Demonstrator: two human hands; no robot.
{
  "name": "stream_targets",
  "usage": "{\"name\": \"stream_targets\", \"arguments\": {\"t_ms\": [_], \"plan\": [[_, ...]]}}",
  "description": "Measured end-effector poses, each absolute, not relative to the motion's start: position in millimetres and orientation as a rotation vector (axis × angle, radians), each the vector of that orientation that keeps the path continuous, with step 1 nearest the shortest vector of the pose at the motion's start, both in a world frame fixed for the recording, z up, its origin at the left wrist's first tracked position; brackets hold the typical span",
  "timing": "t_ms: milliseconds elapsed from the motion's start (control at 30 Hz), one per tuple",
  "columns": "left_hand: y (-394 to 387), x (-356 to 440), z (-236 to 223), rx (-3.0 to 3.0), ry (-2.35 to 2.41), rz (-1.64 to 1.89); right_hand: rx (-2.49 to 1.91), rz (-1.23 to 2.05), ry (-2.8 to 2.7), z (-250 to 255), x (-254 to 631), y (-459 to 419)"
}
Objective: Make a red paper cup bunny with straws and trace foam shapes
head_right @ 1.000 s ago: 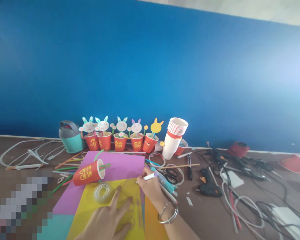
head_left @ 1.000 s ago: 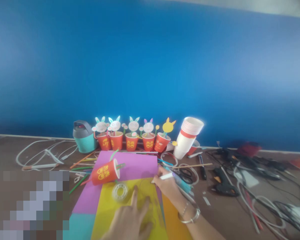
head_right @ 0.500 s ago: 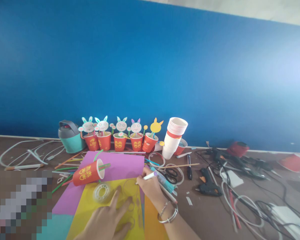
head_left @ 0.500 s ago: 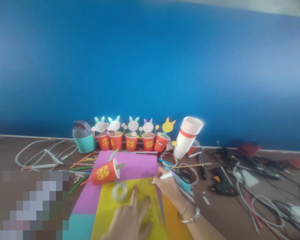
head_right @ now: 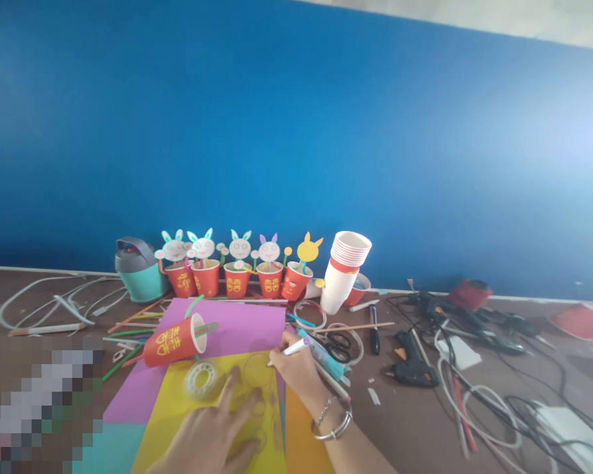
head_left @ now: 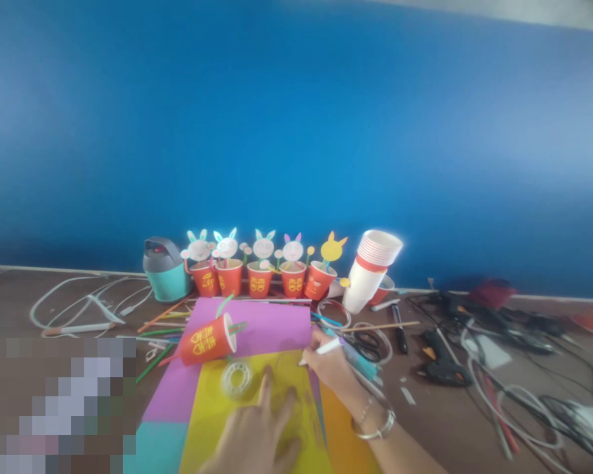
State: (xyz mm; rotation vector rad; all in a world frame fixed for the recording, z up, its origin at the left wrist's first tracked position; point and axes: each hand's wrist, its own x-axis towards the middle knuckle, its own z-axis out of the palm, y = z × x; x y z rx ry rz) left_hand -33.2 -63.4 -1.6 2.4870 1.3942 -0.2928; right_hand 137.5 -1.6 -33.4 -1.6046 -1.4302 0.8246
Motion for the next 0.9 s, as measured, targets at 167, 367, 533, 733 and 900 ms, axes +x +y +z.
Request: {"name": "stream_targets", "arguments": {"t_ms": [167,367,533,733,900], "plan": [[-63.3,-33.8,-1.0,2.481,1.367,-0.252,-1.605,0.843,-1.425,-34.1,138.1,-1.0],[-64.2,-34.1,2.1,2.478,1.401,-0.252,-1.593,0.872,-1.435,-35.9,139.1,-0.9],[-63.6,-35.1,1.0,2.458,1.364,-0.226,-1.577,0.884,-1.445,-36.6,139.4,-1.4],[-64.5,-33.7,3.4,2.447,1.379,-0.225,-1.573,0.89,-1.461,-39.0,140.6,-1.7],[-64.1,-35.0,-2.5,2.462,1.366,-0.207,-1.573,0.884,-1.481,-37.2,140.6,-2.1]]}}
